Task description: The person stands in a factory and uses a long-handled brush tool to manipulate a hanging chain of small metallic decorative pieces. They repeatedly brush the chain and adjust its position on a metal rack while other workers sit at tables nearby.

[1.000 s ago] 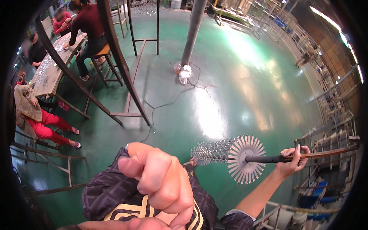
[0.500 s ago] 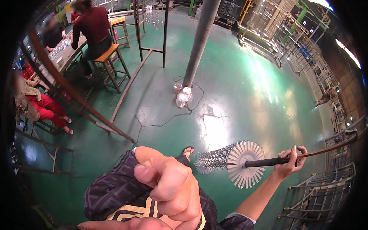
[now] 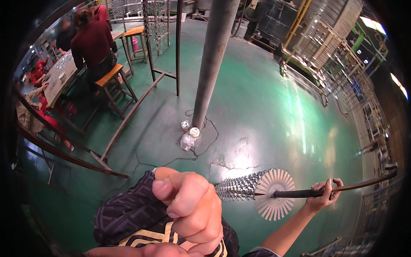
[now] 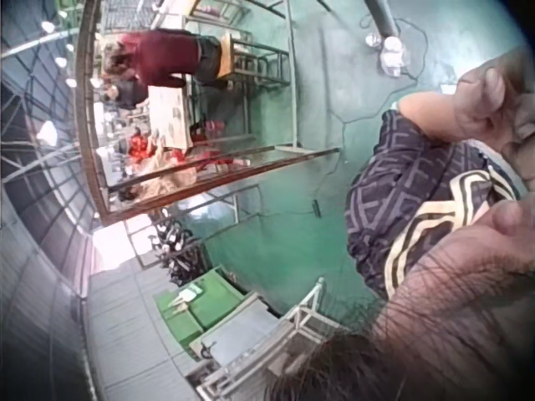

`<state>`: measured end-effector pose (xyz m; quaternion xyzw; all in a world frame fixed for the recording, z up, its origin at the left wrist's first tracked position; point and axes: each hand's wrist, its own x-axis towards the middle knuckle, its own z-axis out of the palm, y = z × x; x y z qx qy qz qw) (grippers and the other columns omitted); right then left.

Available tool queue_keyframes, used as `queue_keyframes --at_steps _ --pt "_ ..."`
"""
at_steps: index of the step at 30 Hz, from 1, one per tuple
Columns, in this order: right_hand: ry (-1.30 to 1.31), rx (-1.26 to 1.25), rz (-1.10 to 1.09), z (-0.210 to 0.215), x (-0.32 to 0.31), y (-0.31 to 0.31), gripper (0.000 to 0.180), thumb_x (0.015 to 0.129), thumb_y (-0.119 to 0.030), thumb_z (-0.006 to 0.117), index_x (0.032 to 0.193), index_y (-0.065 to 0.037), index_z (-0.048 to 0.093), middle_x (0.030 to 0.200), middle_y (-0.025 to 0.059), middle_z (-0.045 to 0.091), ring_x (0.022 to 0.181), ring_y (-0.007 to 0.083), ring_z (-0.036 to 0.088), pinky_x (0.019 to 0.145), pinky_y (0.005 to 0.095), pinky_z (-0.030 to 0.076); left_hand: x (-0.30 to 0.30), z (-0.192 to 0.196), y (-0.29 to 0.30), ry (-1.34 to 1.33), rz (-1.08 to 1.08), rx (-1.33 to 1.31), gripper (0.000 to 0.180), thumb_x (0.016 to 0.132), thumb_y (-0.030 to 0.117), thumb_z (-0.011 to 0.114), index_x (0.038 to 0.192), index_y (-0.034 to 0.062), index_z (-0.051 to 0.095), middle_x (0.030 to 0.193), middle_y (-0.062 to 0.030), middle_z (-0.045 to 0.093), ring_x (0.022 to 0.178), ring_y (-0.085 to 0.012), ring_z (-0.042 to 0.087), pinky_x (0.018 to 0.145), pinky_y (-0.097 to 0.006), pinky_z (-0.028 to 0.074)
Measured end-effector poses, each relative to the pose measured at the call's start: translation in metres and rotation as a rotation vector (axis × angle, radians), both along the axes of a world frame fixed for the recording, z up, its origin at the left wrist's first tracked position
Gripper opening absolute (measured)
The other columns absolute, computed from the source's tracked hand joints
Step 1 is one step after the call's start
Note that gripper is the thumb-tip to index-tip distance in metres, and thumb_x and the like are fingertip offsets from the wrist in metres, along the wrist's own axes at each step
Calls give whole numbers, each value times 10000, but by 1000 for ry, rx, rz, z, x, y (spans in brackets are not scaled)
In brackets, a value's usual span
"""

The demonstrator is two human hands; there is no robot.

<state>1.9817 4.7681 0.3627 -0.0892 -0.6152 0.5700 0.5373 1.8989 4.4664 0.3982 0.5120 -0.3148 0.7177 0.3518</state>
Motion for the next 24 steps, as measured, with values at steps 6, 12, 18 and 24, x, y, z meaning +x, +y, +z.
queue_keyframes --at_steps 6,12,18,24 --pt "-10 -8 185 -19 -119 104 187 840 -54 526 1010 -26 453 471 43 430 378 122 395 397 253 349 -69 -12 107 -16 161 -96 327 972 369 314 943 47 354 593 -20 426 531 -152 392 577 -343 391" --pt "-5 -35 334 -32 -250 198 206 822 -30 540 1004 -32 442 468 29 413 354 109 371 363 243 325 -153 -25 198 -47 236 -245 332 961 365 381 882 45 418 596 -54 458 549 -194 411 566 -371 417" --pt "-3 -54 440 -49 -378 270 233 812 18 557 1014 -30 450 485 11 439 379 87 410 357 235 326 -324 -107 314 276 1472 -1135 166 889 150 562 991 45 483 804 -37 540 789 -133 535 773 -316 450" --pt "-47 -91 591 -57 -519 328 267 777 31 571 1004 -8 435 473 22 450 348 101 402 365 247 348 -498 -156 440 620 1569 -1356 523 743 154 719 1191 26 481 1114 -109 528 993 -179 543 885 -320 440"
